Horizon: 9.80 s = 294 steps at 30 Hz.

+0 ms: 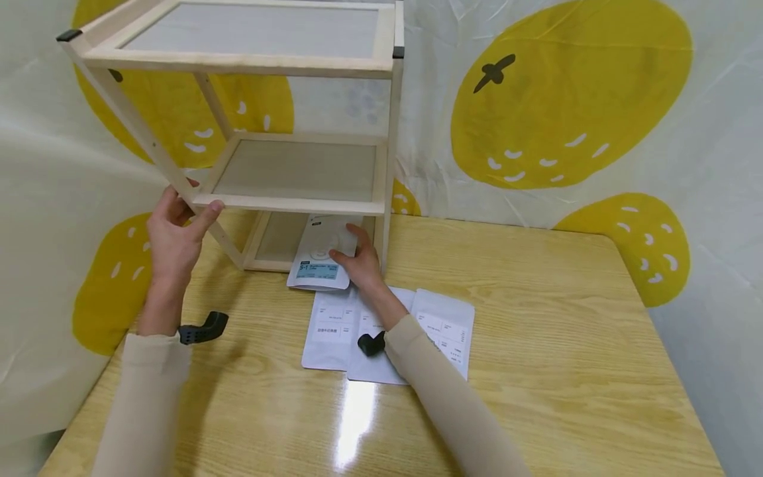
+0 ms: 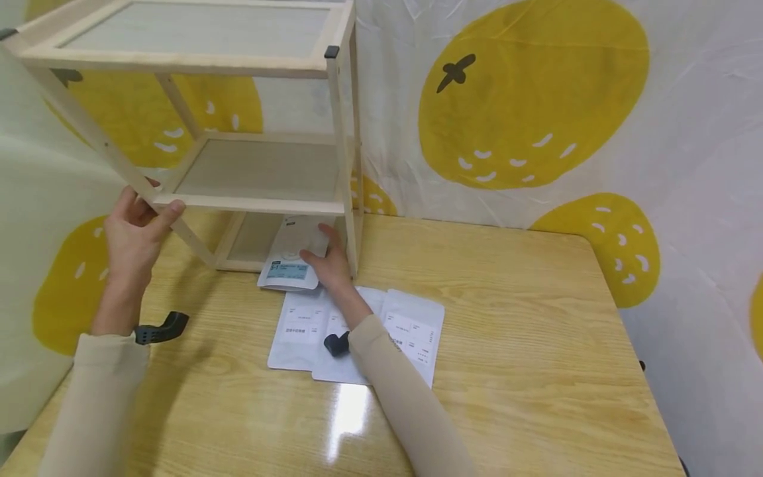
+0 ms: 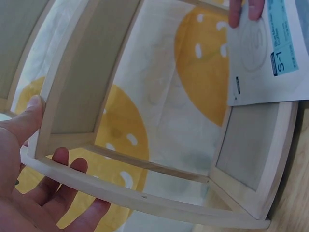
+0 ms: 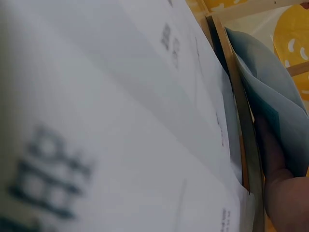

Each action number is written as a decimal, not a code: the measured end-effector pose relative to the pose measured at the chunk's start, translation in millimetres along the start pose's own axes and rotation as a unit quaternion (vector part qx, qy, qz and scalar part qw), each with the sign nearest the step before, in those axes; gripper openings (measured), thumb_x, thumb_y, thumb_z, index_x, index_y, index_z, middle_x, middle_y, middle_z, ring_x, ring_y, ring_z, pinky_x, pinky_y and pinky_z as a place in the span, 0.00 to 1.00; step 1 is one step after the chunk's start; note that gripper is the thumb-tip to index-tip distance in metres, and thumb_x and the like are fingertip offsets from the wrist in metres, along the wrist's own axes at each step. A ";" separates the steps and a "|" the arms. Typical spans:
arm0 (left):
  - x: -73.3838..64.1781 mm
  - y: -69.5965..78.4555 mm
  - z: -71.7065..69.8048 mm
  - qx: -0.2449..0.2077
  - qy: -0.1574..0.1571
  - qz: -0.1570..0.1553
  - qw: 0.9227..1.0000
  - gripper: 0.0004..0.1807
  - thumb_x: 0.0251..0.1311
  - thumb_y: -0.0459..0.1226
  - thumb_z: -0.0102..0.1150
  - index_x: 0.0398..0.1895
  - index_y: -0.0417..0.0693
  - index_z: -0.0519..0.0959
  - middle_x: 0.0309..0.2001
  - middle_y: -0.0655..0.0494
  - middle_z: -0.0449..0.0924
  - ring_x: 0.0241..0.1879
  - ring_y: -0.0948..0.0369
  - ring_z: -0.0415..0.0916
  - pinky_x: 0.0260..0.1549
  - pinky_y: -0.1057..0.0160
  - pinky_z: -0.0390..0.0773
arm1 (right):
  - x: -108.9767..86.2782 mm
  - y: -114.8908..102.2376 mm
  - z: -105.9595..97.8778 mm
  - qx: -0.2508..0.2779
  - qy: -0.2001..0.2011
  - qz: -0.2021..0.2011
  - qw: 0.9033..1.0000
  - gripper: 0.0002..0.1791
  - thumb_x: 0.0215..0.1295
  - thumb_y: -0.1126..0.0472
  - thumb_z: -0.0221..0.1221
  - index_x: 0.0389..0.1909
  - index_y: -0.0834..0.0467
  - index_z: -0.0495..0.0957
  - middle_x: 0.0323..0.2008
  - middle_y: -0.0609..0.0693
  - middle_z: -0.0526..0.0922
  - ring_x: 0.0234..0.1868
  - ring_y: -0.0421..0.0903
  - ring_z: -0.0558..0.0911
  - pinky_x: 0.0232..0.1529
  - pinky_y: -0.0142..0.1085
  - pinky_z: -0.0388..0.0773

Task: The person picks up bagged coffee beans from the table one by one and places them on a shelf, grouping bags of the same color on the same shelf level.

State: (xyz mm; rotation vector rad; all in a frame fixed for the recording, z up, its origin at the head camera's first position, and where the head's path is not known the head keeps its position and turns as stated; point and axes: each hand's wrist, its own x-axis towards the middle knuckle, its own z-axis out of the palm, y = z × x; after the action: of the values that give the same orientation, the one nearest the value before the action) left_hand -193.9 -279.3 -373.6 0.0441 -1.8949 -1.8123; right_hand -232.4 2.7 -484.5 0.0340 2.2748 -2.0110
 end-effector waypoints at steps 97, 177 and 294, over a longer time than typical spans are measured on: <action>-2.9 1.0 1.3 -0.031 0.008 -0.008 0.999 0.22 0.58 0.30 0.75 0.56 0.44 0.82 0.51 0.56 0.86 0.48 0.60 0.79 0.46 0.73 0.79 | -89.1 -39.7 -49.8 -0.095 -0.061 -0.173 0.978 0.24 0.73 0.61 0.64 0.67 0.60 0.73 0.63 0.58 0.75 0.63 0.60 0.79 0.62 0.51 0.82; -1.7 3.5 2.3 -0.020 0.008 -0.025 0.999 0.22 0.59 0.32 0.74 0.57 0.47 0.82 0.54 0.56 0.85 0.49 0.59 0.77 0.48 0.73 0.77 | -168.3 9.9 -184.1 -0.273 0.092 0.056 0.956 0.37 0.62 0.59 0.73 0.69 0.66 0.70 0.64 0.68 0.68 0.63 0.62 0.72 0.61 0.53 0.73; -3.3 4.8 3.0 0.002 0.009 -0.021 1.000 0.23 0.60 0.34 0.74 0.59 0.49 0.81 0.56 0.56 0.84 0.51 0.59 0.77 0.51 0.71 0.76 | -153.7 -14.1 -150.4 -0.088 0.071 -0.137 0.984 0.26 0.64 0.60 0.72 0.62 0.44 0.82 0.63 0.49 0.83 0.45 0.38 0.88 0.40 0.31 0.85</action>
State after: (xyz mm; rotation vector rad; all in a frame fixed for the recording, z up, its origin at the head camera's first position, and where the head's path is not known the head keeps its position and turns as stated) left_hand -190.6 -274.8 -370.1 0.1036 -1.8988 -1.8289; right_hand -90.4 158.1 -438.2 -0.1658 2.6678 -1.9752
